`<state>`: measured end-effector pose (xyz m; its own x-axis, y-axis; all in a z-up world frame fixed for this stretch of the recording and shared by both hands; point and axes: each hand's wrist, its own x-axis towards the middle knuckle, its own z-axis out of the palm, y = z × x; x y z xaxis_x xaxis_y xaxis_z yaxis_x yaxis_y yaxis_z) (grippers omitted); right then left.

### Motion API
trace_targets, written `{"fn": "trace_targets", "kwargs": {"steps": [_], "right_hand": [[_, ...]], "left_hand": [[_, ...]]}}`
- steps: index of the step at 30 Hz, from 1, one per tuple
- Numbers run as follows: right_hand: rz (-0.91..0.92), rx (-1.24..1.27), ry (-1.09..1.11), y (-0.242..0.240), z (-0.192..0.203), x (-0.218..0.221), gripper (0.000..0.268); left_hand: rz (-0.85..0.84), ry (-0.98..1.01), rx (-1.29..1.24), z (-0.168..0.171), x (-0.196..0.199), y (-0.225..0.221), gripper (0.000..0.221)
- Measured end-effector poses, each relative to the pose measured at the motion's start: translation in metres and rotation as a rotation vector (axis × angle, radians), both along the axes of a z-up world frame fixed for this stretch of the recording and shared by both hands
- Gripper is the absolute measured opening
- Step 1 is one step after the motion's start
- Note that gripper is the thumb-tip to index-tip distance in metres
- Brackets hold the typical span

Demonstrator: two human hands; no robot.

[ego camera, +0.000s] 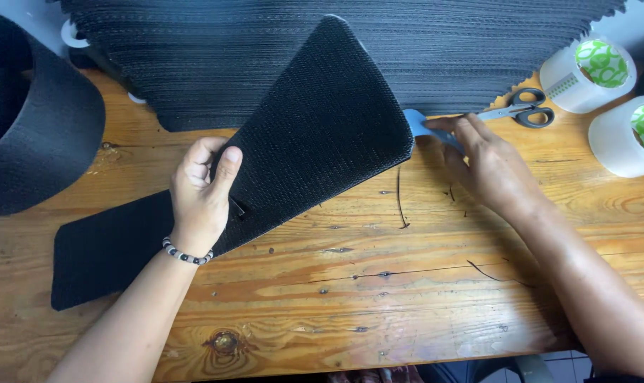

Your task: Cutting black straps to size, brushing them, and aligning them on a backing sheet

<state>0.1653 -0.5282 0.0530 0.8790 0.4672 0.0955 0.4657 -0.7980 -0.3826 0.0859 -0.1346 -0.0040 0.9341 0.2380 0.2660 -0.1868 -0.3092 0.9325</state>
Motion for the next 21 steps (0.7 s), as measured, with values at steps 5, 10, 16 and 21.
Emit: {"fn": "trace_targets", "kwargs": {"steps": [5,10,16,21], "right_hand": [[-0.090,0.030,0.300,0.001,0.036,-0.003,0.031],[-0.263,-0.038,0.261,-0.003,0.036,0.003,0.039],[-0.169,-0.077,0.355,0.014,0.029,0.002,0.030],[-0.016,0.078,0.017,0.030,0.012,0.010,0.038]], "left_hand": [[-0.011,-0.011,-0.031,-0.002,0.001,0.000,0.025],[-0.029,-0.001,-0.043,-0.001,0.002,-0.002,0.023],[-0.014,-0.013,-0.010,0.001,0.001,-0.002,0.025],[-0.046,-0.077,-0.024,-0.009,0.005,0.002,0.018]]}}
